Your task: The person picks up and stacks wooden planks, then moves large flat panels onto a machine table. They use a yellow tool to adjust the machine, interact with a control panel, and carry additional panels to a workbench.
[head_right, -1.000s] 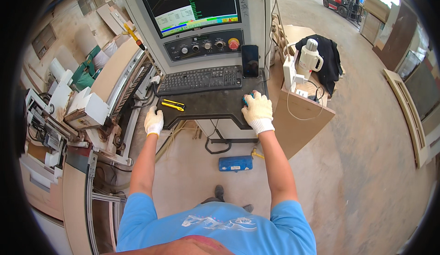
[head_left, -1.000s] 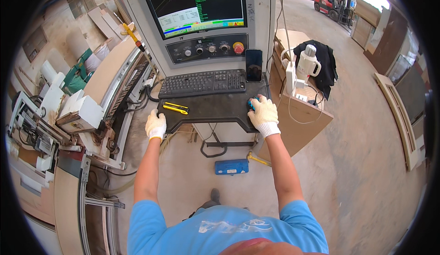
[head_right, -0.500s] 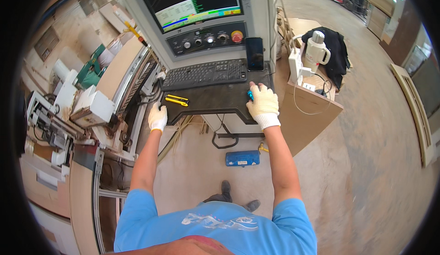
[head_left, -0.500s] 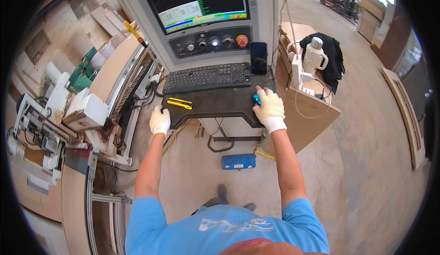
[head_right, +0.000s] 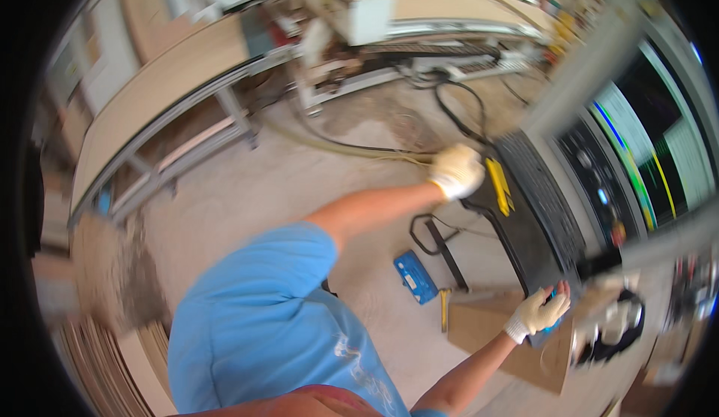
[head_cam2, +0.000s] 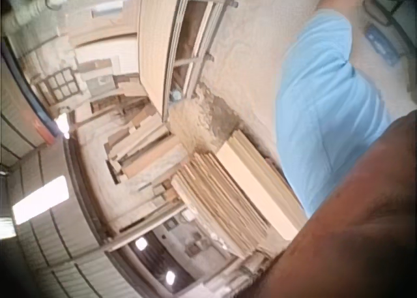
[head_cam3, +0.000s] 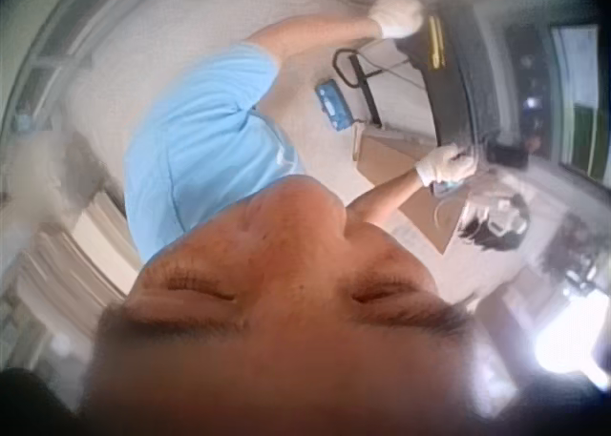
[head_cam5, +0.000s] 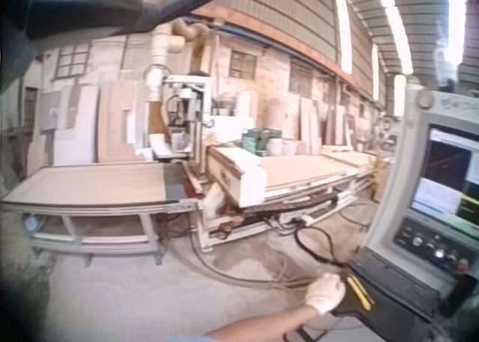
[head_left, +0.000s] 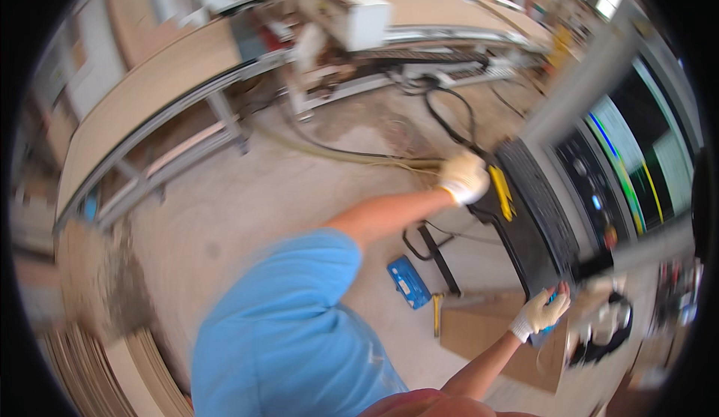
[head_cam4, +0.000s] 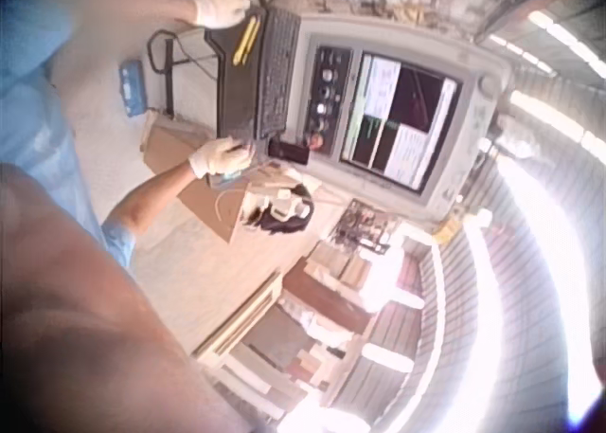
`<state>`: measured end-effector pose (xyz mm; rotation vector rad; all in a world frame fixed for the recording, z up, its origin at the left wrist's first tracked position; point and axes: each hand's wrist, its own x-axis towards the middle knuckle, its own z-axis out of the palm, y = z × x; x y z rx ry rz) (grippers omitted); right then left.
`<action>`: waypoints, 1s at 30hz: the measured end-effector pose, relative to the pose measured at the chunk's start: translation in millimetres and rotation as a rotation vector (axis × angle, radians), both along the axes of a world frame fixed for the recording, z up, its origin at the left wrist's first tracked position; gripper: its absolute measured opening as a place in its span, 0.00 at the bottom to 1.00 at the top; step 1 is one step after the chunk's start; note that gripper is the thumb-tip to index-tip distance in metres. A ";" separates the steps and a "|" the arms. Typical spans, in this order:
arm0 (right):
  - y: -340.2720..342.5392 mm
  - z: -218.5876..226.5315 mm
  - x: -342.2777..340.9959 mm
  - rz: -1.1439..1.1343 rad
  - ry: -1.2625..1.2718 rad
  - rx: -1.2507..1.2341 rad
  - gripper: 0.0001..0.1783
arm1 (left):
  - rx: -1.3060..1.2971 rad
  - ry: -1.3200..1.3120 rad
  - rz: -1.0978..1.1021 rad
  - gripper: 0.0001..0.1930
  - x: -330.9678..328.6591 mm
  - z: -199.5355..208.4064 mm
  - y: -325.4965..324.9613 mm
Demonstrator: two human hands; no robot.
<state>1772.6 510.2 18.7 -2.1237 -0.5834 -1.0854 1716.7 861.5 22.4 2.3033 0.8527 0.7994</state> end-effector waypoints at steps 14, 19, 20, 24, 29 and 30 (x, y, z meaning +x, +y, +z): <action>332.2 -68.0 -159.7 0.834 0.502 0.141 0.09 | -0.283 0.774 -1.134 0.29 -311.3 -305.9 142.7; 399.0 -168.0 -258.5 0.776 0.799 -0.751 0.12 | -0.848 1.098 -0.095 0.20 -488.4 -401.5 335.3; 414.0 -175.4 -262.5 0.843 1.016 -0.780 0.14 | -0.852 1.052 0.006 0.19 -502.1 -398.9 366.4; 493.4 -197.6 -249.3 0.836 0.995 -1.059 0.16 | -0.683 0.919 0.218 0.23 -509.6 -356.7 453.3; 655.3 -212.5 -228.9 1.060 0.867 -1.127 0.18 | -0.701 0.571 0.167 0.29 -512.2 -321.3 472.4; 696.0 -210.5 -234.0 1.108 0.844 -1.192 0.18 | -0.765 0.714 0.254 0.29 -528.9 -320.1 470.8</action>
